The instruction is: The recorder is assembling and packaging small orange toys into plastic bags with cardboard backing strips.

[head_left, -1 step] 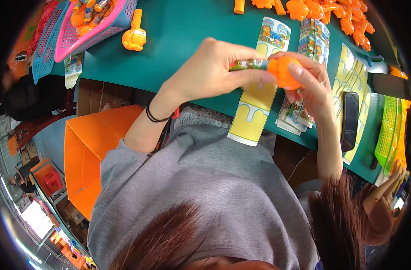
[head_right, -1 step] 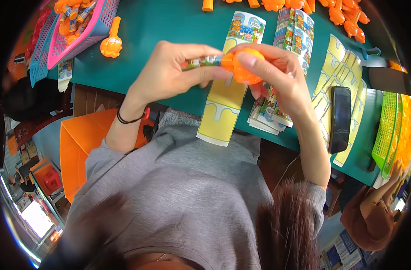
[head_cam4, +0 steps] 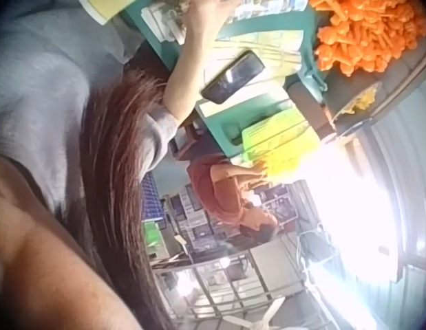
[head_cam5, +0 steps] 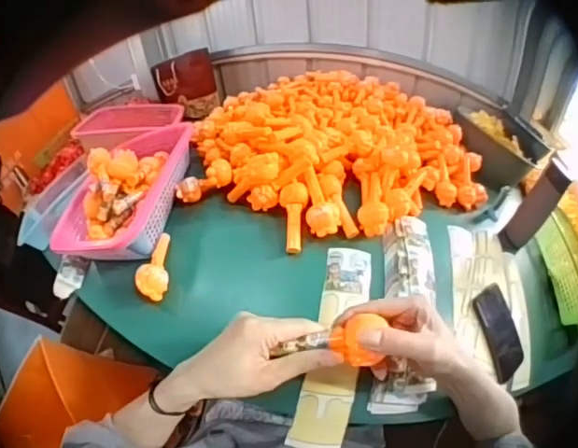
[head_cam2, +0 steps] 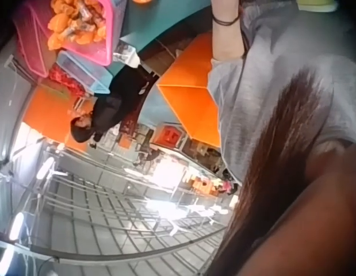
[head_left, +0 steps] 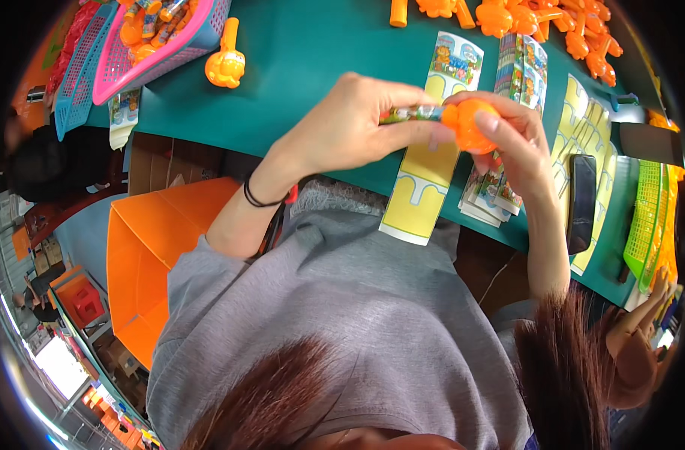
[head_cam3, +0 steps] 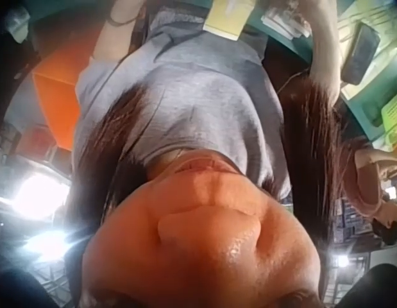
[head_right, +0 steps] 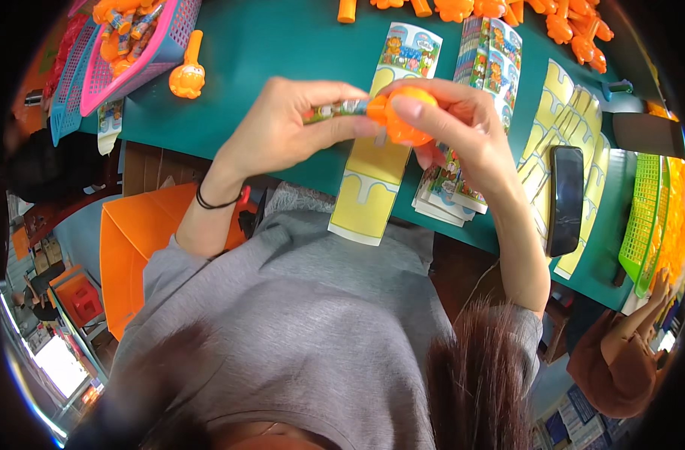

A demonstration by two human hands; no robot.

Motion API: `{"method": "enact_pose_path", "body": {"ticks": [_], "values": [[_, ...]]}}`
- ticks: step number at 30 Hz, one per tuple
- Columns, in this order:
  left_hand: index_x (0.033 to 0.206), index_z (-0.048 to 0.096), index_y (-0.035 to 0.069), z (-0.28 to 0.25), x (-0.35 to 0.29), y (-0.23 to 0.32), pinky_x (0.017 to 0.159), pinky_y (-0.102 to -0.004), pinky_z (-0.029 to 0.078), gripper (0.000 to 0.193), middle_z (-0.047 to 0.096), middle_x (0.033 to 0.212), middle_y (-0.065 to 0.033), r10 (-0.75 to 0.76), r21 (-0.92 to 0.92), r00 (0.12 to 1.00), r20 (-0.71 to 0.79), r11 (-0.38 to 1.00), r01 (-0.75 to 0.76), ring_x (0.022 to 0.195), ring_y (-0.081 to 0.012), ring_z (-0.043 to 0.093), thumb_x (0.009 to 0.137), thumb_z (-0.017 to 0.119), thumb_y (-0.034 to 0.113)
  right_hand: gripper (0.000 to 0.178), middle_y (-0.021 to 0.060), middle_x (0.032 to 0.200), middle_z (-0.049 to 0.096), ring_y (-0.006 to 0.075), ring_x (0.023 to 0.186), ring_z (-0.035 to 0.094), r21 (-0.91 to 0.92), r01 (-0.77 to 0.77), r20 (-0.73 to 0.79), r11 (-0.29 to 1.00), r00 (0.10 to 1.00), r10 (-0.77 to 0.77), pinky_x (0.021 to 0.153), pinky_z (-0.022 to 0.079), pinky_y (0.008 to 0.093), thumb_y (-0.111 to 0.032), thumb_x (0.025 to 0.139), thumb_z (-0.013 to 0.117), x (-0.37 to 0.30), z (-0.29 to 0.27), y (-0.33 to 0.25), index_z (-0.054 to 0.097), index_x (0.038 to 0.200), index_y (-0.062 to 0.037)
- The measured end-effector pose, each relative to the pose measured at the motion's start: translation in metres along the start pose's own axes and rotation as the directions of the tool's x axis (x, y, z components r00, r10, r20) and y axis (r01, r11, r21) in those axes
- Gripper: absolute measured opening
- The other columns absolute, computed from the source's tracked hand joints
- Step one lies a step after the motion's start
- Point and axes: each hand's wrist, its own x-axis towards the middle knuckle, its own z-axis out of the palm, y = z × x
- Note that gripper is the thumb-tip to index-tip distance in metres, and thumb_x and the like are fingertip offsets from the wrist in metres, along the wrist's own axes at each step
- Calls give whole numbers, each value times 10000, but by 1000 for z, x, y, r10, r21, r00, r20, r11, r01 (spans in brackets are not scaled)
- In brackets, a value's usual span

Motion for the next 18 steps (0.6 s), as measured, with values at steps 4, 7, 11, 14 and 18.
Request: {"method": "enact_pose_path", "body": {"ticks": [4, 7, 11, 14, 18], "values": [[1059, 701, 40, -13, -26, 16, 557, -279, 466, 245, 666, 730, -112, -148, -22, 985, -85, 989, 146, 607, -124, 607, 955, 618, 245, 590, 104, 1102, 643, 124, 847, 603, -73, 92, 95, 993, 992, -85, 799, 491, 272, -400, 896, 601, 3, 11, -4, 551, 1303, 26], [910, 648, -24, -83, -46, 12, 590, -348, 481, 325, 630, 727, -141, 62, 426, 862, -503, 886, 185, 615, -243, 610, 1016, 483, 235, 614, 82, 1262, 578, 159, 1090, 564, -446, 134, -130, 885, 969, -212, 871, 467, 274, -260, 847, 702, 6, 0, -4, 499, 1380, -31], [1151, 643, 41, -211, -59, 24, 753, -411, 507, 493, 688, 890, -189, 354, 541, 409, -841, 546, 640, 850, -299, 682, 1023, 386, 441, 770, 168, 1358, 468, 330, 1282, 444, -911, 57, -136, 409, 893, -429, 1051, 379, 424, -335, 734, 812, 35, -18, 2, 496, 1381, -64], [996, 664, 22, -298, -73, -29, 736, -520, 487, 444, 659, 888, -258, 417, 732, 659, -626, 21, 681, 867, -446, 623, 1014, 396, 377, 770, 167, 1340, 470, 335, 1265, 454, -907, 27, -122, 420, 938, -324, 1045, 388, 418, -352, 704, 829, 57, -31, 3, 512, 1338, -50], [1018, 665, 15, -287, -61, -61, 776, -535, 485, 435, 652, 970, -274, 249, 700, 655, -714, 239, 673, 943, -455, 608, 993, 434, 383, 612, 122, 1144, 577, 267, 1063, 562, -871, 105, -113, 479, 908, -404, 914, 460, 381, -308, 694, 846, 67, -41, 10, 544, 1157, -46]]}}
